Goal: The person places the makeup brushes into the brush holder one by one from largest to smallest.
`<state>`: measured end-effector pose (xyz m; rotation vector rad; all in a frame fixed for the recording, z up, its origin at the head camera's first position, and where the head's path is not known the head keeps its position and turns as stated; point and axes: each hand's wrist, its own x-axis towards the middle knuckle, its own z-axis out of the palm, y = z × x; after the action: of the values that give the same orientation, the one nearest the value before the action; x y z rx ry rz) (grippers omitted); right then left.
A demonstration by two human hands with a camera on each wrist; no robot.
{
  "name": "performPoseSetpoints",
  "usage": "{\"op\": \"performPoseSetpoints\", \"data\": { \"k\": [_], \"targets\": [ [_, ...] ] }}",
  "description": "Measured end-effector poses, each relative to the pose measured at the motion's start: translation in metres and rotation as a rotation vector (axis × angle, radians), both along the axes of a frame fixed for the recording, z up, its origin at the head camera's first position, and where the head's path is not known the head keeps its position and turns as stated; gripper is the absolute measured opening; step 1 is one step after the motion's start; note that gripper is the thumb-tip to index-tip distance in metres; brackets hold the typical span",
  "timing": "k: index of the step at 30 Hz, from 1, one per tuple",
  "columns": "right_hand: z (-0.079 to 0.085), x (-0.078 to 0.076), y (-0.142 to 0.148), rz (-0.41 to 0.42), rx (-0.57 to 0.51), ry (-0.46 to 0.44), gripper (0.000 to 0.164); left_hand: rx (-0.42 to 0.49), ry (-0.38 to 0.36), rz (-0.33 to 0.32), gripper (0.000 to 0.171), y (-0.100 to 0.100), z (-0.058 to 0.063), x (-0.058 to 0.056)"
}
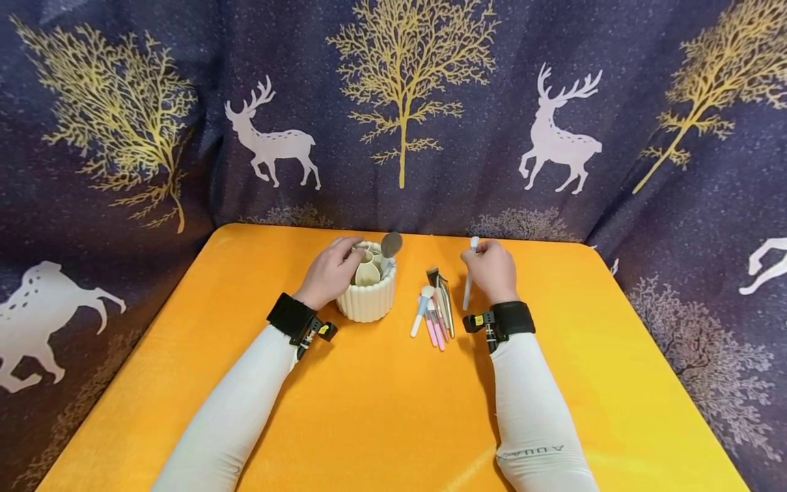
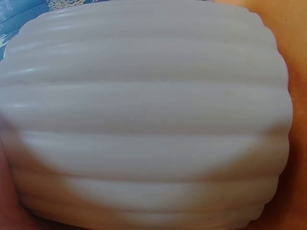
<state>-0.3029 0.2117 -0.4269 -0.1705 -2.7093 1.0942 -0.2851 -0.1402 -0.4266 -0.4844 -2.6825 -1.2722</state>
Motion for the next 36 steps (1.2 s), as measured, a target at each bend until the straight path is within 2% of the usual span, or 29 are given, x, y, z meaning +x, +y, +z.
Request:
{"op": "performPoseSetpoints", "data": {
  "k": [4,14,22,28,36],
  "targets": [
    [0.001,0.000,-0.005,-0.031,-0.061,0.084,0.040,0.004,-0.001,-0.003,0.056,0.000,0.001,0.000],
    [0.007,0.001,-0.017,-0.105,-0.174,0.257,0.031,0.006,0.007,-0.007,0.057,-0.001,0.001,-0.003],
    [0.008,0.001,-0.022,-0.078,-0.330,0.429,0.027,0.010,0.013,-0.014,0.057,-0.001,0.001,-0.003],
    [0.005,0.003,-0.024,-0.088,-0.345,0.464,0.027,0.009,0.006,-0.022,0.054,-0.002,-0.002,0.001],
    [0.004,0.003,-0.027,-0.048,-0.352,0.542,0.026,0.007,0.012,-0.012,0.053,-0.001,-0.003,-0.001]
  ]
}}
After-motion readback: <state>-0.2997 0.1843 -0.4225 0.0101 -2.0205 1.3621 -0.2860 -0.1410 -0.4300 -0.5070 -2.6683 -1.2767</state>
